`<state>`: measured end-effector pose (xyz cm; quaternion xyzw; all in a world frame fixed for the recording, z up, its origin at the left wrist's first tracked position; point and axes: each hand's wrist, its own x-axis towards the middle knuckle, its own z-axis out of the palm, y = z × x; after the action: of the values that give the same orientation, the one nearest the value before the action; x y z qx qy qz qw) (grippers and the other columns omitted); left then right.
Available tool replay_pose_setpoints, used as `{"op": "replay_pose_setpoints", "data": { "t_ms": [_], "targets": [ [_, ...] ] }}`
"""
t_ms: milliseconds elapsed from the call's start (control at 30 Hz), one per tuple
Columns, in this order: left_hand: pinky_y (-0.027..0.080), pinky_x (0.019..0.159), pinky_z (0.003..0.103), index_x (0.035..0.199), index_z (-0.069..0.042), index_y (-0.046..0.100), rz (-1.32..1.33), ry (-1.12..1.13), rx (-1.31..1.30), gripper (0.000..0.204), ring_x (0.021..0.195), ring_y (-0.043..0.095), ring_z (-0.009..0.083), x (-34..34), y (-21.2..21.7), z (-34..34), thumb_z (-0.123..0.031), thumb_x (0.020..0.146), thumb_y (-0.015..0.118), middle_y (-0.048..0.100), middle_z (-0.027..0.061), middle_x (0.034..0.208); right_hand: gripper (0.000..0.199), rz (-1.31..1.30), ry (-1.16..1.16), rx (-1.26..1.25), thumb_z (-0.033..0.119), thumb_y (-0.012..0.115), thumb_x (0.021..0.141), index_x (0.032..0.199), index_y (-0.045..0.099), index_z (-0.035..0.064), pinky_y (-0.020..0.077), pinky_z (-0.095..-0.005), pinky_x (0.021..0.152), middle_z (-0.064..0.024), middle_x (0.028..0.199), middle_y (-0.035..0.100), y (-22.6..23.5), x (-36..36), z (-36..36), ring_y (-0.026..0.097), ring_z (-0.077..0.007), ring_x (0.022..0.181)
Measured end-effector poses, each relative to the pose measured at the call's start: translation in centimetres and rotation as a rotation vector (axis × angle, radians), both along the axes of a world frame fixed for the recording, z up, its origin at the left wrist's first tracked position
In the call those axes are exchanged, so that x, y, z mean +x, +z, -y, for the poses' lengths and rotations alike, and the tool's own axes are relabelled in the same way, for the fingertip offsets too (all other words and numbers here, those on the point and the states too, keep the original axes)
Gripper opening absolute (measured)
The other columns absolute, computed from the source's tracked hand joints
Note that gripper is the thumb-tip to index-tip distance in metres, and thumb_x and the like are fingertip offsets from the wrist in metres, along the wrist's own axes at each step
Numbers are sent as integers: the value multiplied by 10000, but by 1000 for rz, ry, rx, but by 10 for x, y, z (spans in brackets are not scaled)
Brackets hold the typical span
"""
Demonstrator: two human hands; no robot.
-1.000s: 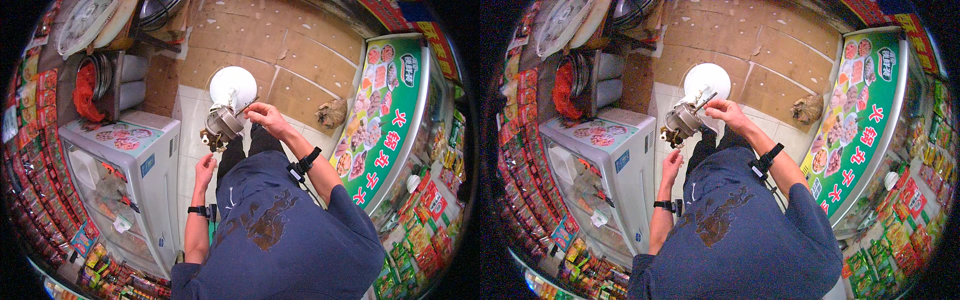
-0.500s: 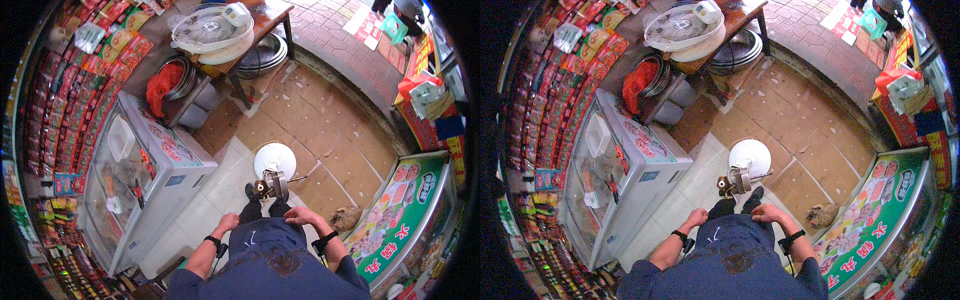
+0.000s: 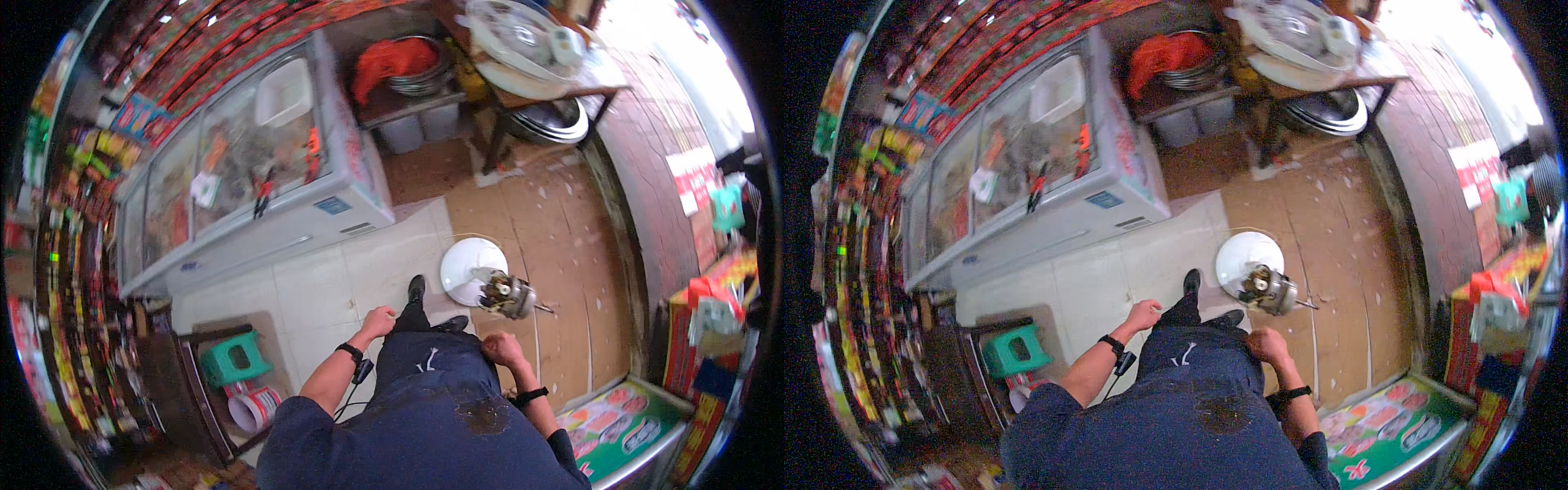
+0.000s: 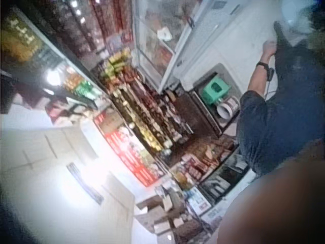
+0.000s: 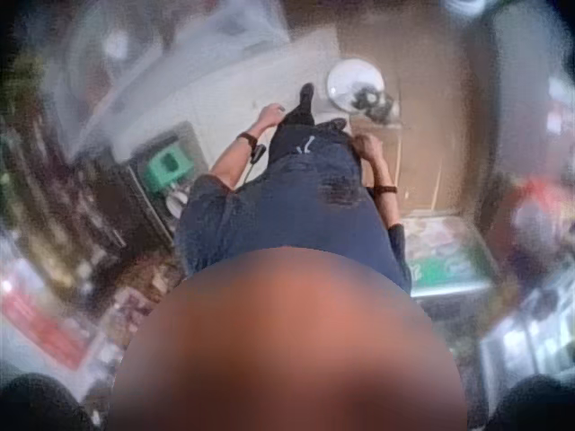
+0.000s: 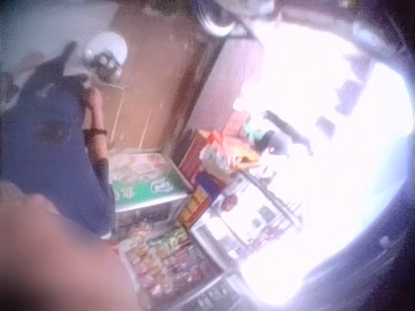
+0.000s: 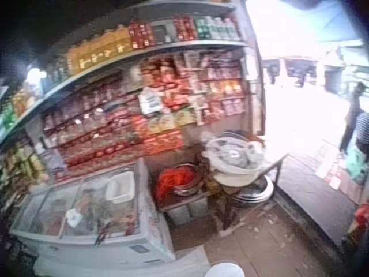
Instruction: The person assembles a pedestal fan by attaching the motor housing to the stand, inserting the fan blade, and securing the front grille. They use a screwdriver to tighten screws and a cloth to wipe the motor housing before final assembly.
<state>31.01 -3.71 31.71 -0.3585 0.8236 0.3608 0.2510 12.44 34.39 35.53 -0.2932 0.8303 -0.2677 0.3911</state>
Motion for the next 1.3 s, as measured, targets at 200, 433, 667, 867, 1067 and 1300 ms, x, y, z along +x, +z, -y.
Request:
{"op": "replay_pose_setpoints", "data": {
  "t_ms": [200, 433, 667, 867, 1067, 1300],
  "targets": [
    [574, 894, 447, 1134, -149, 750, -10, 181, 43, 334, 1022, 725, 362, 51, -7, -10, -196, 815, 665, 769, 162, 1049, 242, -182, 25, 165, 301, 626, 901, 875, 782, 118, 580, -506, 812, -176, 933, 747, -20, -6, 19, 721, -405, 899],
    [584, 781, 434, 1099, -142, 757, -69, 346, 70, 284, 846, 746, 341, 93, -30, -22, -194, 827, 696, 757, 174, 850, 297, -96, 272, 272, 355, 612, 925, 970, 792, 123, 578, -488, 846, -193, 1033, 751, -60, -2, 17, 720, -408, 960],
    [574, 895, 418, 1168, -51, 726, -106, 253, 20, 346, 1005, 729, 342, 80, -51, 6, -203, 867, 653, 766, 172, 1026, 352, 276, -121, 71, 358, 796, 843, 1074, 777, 94, 578, -396, 839, -112, 950, 775, -30, 18, -4, 741, -266, 898],
    [579, 869, 395, 1182, -56, 726, -271, 266, 59, 330, 961, 741, 304, 54, -44, 26, -190, 891, 647, 770, 158, 1003, 390, 223, -245, 80, 344, 802, 811, 1089, 763, 73, 579, -407, 832, -130, 974, 760, -21, 41, -10, 729, -272, 908],
    [580, 706, 330, 1233, -21, 691, -220, 367, 239, 346, 812, 730, 174, 45, -25, 31, -132, 905, 679, 766, 110, 953, 364, 194, -211, 10, 327, 773, 839, 1097, 754, 71, 578, -415, 829, -134, 959, 756, -24, 43, -6, 721, -305, 885],
    [567, 658, 282, 1294, 4, 633, -326, 516, 473, 346, 755, 693, 145, -53, 26, 76, -126, 977, 683, 728, 78, 992, 333, 211, -355, 2, 281, 784, 861, 1105, 747, 57, 590, -404, 827, -139, 977, 771, -14, 27, -13, 745, -274, 906]
  ]
}}
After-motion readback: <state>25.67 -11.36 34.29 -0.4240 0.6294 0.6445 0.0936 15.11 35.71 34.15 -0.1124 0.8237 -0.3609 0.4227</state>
